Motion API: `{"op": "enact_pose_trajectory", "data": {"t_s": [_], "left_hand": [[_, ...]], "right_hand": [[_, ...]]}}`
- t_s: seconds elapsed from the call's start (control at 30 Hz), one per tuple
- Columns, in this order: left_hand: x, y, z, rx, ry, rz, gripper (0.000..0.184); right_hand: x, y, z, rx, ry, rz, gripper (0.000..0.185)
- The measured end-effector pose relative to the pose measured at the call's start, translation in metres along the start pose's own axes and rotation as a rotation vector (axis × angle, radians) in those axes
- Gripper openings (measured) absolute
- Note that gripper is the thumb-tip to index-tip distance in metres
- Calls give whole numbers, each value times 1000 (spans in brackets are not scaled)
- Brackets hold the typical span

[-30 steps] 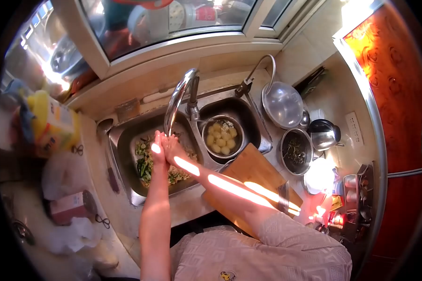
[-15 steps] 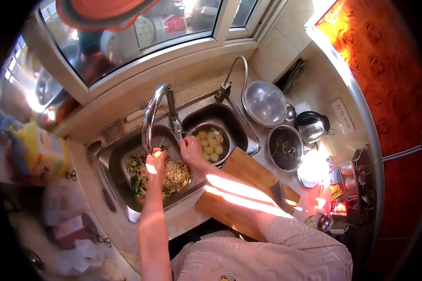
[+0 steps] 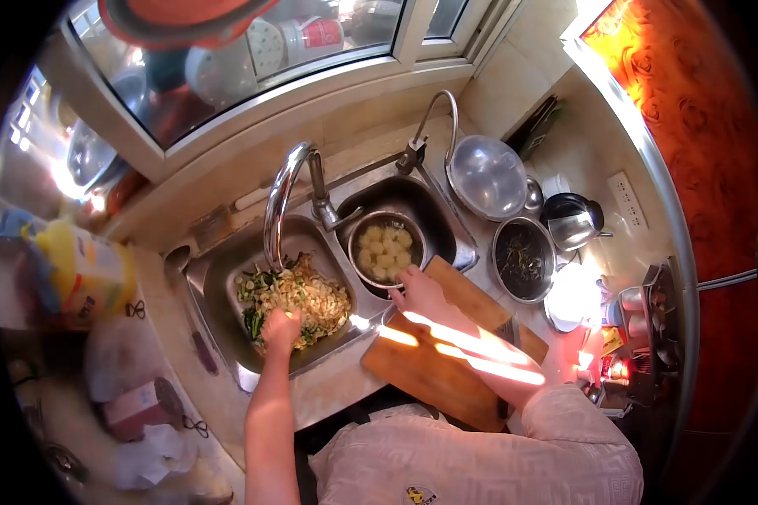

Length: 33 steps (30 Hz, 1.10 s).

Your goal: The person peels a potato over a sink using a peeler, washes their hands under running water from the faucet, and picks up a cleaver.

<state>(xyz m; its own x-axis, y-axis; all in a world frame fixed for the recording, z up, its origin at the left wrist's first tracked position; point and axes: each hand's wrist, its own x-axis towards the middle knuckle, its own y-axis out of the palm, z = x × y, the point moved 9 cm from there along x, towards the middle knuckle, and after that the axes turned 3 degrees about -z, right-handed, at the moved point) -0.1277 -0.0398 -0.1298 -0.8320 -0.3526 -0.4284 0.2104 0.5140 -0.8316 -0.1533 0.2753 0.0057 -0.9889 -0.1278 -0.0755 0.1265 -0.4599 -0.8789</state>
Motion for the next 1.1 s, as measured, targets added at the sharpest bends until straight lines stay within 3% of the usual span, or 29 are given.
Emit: {"op": "enact_pose_trajectory", "data": {"t_s": [0.03,0.07,0.17,0.2,0.23,0.3,0.37,0.43,0.53,0.6,0.73,0.83,0.9,0.97,1.03,1.1], "left_hand": [[-8,-6,-10,-45,65,-60,53],[-4,13,-8,-229,129,10,52],[-8,10,-57,-269,151,50,49],[-12,4,-81,-579,161,77,41],[-9,2,-93,-583,130,22,36],[-7,-15,-137,-648,278,-50,36],[-7,-31,-179,-683,390,-62,37],[0,-39,-216,-524,425,-39,37],[8,-51,-252,-525,520,-53,38],[9,-56,-264,-378,579,-69,37],[1,-93,-265,-687,542,-304,36],[18,-68,-262,-612,538,-193,36],[28,-51,-240,-761,450,-125,34],[12,-14,-209,-1263,88,388,31],[-27,-5,-183,-1464,-84,579,34],[-52,-1,-150,-1633,-237,611,39]], "right_hand": [[-10,1,-7,17,41,68,31],[-22,-4,-12,16,58,67,31],[-59,-28,-27,51,125,28,31],[-78,-37,-44,81,180,-24,30],[-106,-45,-63,108,243,-74,29],[-169,-46,-109,46,246,-248,25],[-220,-59,-120,-349,121,-306,23],[-277,-69,-158,-237,703,-66,24],[-334,-77,-162,-296,783,-31,30],[-367,-64,-169,-278,942,114,37],[-382,-37,-163,-217,932,136,40],[-375,-28,-169,-91,885,73,44],[-370,-19,-180,-75,820,23,42],[-371,-21,-186,-56,774,-19,41],[-385,-16,-205,47,1015,-10,40],[-377,-21,-194,24,976,-21,34]]}}
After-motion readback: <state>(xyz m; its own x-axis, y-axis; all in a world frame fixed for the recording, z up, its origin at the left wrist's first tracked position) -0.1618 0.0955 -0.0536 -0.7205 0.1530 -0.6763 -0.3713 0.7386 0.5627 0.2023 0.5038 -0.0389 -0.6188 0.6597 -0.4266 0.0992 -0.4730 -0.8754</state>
